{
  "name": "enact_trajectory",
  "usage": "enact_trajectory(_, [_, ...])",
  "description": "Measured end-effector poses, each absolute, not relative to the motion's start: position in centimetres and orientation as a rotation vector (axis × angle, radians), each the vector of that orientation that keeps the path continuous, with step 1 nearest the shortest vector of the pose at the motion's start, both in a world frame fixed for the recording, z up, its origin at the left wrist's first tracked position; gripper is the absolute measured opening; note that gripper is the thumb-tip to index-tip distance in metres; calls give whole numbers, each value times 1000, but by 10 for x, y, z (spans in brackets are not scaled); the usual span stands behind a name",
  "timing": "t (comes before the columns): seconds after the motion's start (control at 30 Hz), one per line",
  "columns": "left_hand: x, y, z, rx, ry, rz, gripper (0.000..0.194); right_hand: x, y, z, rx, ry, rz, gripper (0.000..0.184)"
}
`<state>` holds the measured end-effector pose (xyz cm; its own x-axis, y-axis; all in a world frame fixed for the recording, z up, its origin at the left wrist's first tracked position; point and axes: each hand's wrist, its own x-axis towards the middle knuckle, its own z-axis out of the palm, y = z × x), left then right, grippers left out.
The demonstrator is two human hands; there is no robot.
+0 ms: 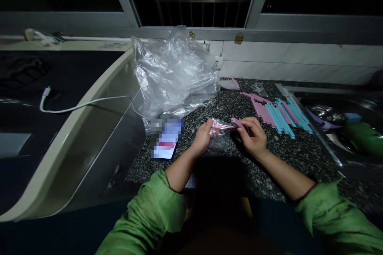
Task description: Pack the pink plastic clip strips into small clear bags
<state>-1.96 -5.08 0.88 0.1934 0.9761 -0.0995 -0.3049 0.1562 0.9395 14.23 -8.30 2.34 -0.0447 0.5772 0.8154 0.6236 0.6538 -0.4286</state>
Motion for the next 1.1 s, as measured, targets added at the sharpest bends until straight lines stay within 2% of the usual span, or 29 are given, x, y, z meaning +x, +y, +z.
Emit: enact_trajectory(1.1, [-23, -43, 8, 761, 965, 1222, 48, 156, -81, 21, -973, -1508, 141, 9])
